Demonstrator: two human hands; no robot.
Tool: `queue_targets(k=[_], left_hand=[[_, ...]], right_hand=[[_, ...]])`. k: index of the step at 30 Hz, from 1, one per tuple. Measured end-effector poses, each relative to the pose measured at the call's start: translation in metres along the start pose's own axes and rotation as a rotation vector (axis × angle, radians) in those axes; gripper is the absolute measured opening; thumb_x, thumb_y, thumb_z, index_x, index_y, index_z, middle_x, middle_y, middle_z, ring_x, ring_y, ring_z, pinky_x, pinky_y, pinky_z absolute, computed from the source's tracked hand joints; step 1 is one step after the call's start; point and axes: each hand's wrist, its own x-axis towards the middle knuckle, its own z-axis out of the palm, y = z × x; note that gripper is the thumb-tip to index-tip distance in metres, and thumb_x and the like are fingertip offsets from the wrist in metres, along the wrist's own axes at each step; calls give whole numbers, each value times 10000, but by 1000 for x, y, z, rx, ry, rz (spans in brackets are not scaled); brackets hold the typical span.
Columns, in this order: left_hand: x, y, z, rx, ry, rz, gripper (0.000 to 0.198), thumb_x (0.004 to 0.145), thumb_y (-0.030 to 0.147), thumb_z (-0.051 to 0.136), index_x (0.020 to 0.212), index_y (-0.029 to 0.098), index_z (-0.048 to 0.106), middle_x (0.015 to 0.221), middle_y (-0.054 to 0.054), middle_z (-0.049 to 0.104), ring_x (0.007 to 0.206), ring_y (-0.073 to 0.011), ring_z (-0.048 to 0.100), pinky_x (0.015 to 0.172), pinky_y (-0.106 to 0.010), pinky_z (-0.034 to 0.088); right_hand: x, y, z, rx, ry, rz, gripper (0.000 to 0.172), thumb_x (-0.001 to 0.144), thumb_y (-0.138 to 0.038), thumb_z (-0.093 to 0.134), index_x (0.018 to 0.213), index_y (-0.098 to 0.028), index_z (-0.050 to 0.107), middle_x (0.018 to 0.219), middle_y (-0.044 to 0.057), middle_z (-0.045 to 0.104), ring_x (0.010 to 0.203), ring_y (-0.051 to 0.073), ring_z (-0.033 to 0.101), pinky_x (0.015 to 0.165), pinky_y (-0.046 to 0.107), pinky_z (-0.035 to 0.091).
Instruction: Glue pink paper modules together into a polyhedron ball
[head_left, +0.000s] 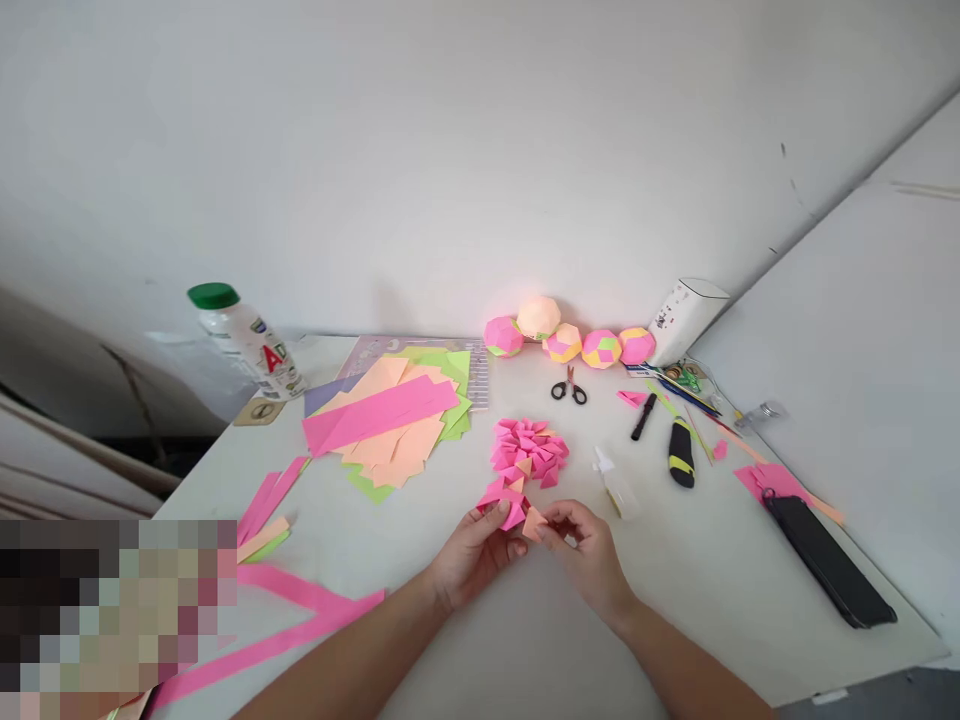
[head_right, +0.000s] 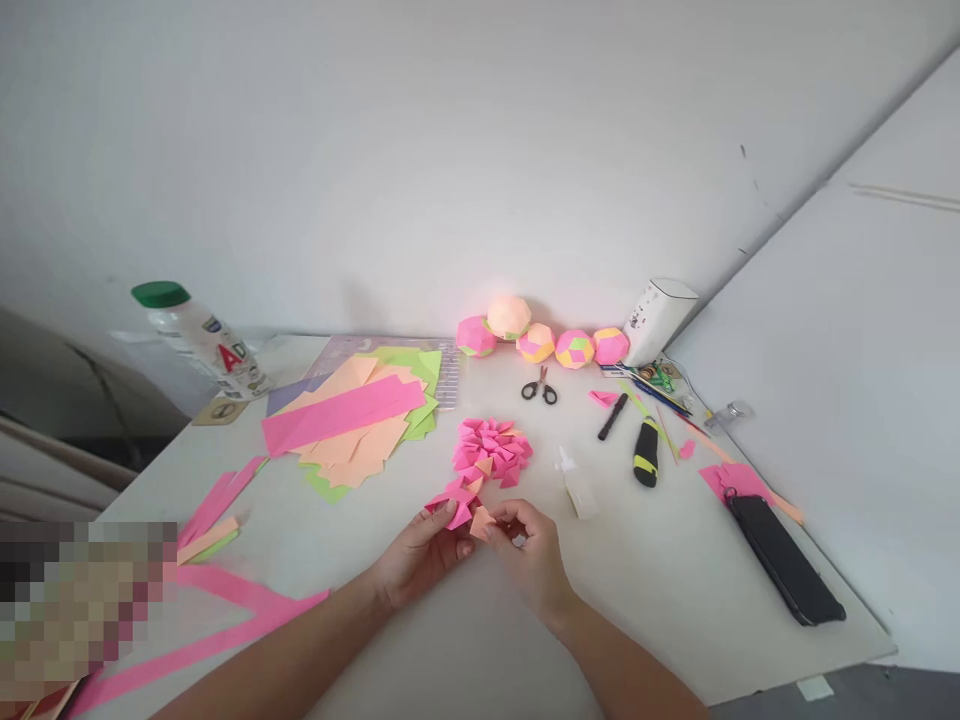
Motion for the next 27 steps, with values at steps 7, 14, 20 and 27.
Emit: queue_targets(k=[7,14,20,27], left_hand=[[1,-2,-1,17,30,-17,218,802,317,646,814,102,681,827,-81,700,758,-143,646,775,-262,521],[0,-4,-4,77,14,9,231,796,337,649,745,112,663,721,-57,686,619,-121,624,682,-257,520],[0,-5,-1,170,-5,24,259,803,364,631,756,112,665,705,-66,675,620,-133,602,617,-249,484],[1,-6,0,156,-1,45,283,794,396,631,674,139,615,565,-9,577,518,-104,498,525,-232,386]], right_hand=[[-1,9,3,66,-38,27,102,776,-271,636,828,-184,645,772,27,646,699,151,572,640,273,458],[6,6,-8,358,-272,366,284,683,-368,744,854,-153,671,802,44,670,651,130,550,551,252,424],[8,6,-10,441,-310,435,266,644,-348,776,682,-147,605,642,14,642,610,122,536,533,244,401],[8,13,-6,545,-300,439,302,633,-339,787,660,-157,548,624,17,661,555,113,537,546,263,409]])
